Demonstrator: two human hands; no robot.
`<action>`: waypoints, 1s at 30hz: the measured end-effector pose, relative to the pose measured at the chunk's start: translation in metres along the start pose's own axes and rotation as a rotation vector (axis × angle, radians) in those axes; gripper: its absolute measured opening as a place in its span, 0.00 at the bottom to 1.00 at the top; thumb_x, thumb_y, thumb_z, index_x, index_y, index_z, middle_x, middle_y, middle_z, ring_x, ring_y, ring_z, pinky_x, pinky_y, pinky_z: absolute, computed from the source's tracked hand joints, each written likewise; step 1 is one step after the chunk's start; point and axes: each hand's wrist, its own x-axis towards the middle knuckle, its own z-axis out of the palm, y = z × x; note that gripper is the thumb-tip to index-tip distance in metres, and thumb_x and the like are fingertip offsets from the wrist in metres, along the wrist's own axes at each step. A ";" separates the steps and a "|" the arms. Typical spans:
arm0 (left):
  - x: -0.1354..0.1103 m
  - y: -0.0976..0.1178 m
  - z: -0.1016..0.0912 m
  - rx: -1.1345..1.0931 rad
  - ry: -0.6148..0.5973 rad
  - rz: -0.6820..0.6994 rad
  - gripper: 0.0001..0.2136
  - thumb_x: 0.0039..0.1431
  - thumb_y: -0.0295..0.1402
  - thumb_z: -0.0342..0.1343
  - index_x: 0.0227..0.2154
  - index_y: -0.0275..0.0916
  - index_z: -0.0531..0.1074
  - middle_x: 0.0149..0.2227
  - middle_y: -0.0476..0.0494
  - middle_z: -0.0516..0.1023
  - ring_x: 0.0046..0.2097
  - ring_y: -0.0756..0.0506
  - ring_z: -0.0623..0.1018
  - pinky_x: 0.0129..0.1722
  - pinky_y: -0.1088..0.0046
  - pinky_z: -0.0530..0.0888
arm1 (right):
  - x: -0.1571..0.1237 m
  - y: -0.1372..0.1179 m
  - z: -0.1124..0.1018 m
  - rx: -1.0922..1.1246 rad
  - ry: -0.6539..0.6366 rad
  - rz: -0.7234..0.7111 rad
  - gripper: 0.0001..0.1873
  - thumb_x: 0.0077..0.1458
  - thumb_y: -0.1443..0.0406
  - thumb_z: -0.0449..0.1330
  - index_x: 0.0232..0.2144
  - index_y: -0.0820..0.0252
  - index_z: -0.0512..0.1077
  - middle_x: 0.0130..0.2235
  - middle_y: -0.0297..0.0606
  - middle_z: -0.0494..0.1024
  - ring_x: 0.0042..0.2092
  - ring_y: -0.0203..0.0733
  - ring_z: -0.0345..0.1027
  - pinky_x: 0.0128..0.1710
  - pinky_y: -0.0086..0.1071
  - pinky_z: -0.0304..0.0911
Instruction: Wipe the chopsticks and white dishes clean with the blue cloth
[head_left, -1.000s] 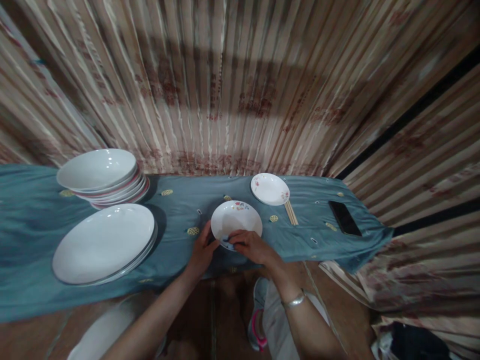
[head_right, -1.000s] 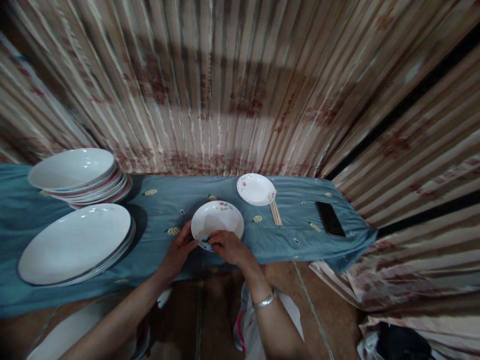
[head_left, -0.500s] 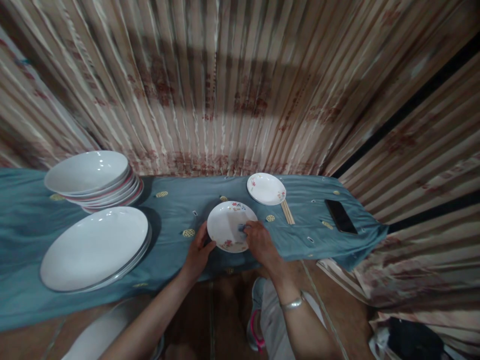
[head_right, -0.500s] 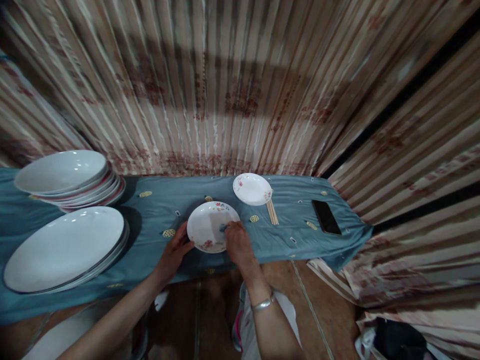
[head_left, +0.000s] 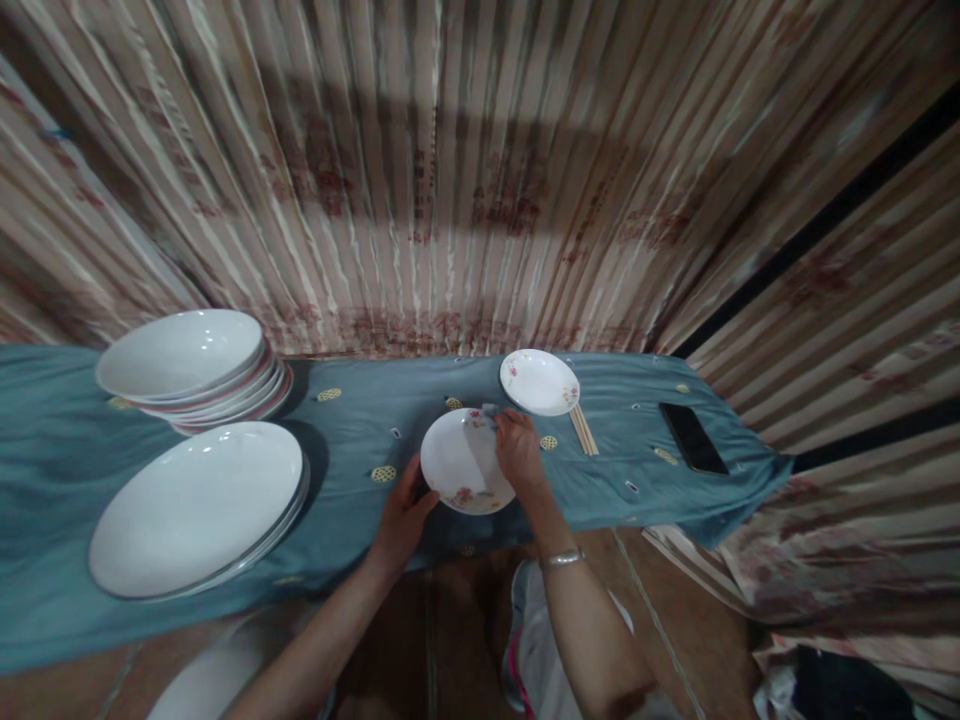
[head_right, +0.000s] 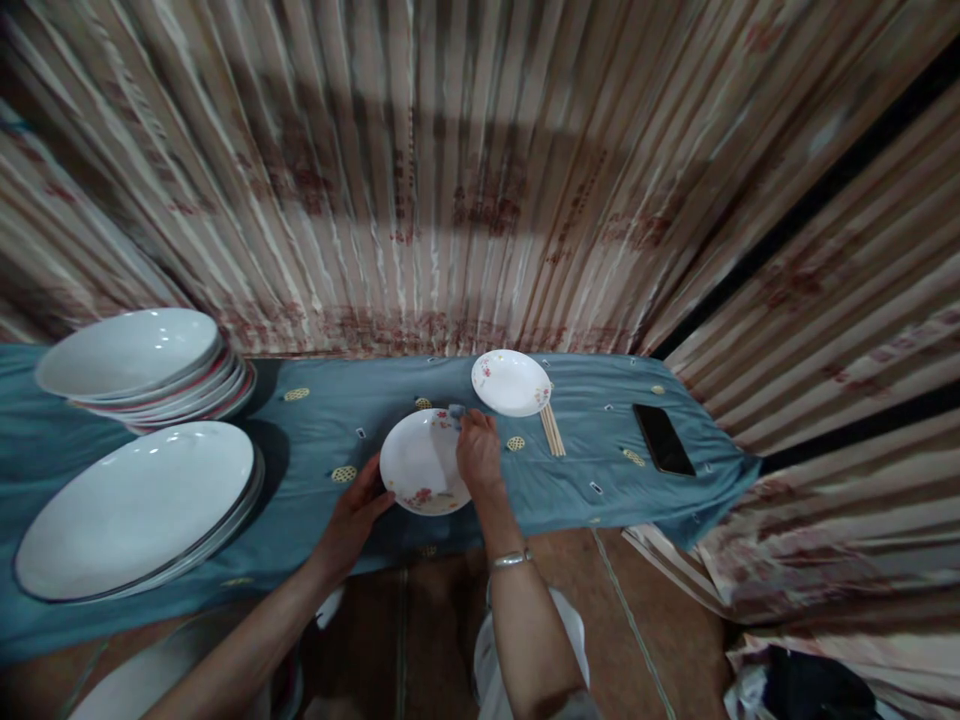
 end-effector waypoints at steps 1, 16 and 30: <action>0.000 0.000 0.000 -0.008 -0.001 -0.001 0.33 0.44 0.34 0.64 0.57 0.40 0.67 0.61 0.39 0.68 0.64 0.35 0.63 0.63 0.55 0.59 | 0.002 -0.003 0.002 -0.008 -0.006 0.016 0.18 0.61 0.74 0.46 0.38 0.59 0.75 0.43 0.49 0.76 0.47 0.47 0.68 0.52 0.45 0.63; 0.000 -0.001 0.001 -0.059 -0.007 -0.001 0.32 0.45 0.31 0.63 0.57 0.40 0.67 0.62 0.39 0.67 0.64 0.37 0.63 0.64 0.56 0.57 | -0.001 -0.064 0.030 0.293 -0.190 -0.077 0.23 0.60 0.71 0.47 0.56 0.69 0.65 0.62 0.54 0.63 0.65 0.49 0.52 0.65 0.45 0.50; -0.001 0.001 0.003 -0.047 -0.013 -0.027 0.34 0.45 0.32 0.62 0.59 0.39 0.65 0.62 0.38 0.67 0.63 0.36 0.64 0.63 0.56 0.59 | -0.025 -0.061 -0.011 0.659 -0.548 -0.199 0.18 0.56 0.73 0.53 0.44 0.56 0.77 0.53 0.38 0.76 0.54 0.41 0.70 0.57 0.36 0.62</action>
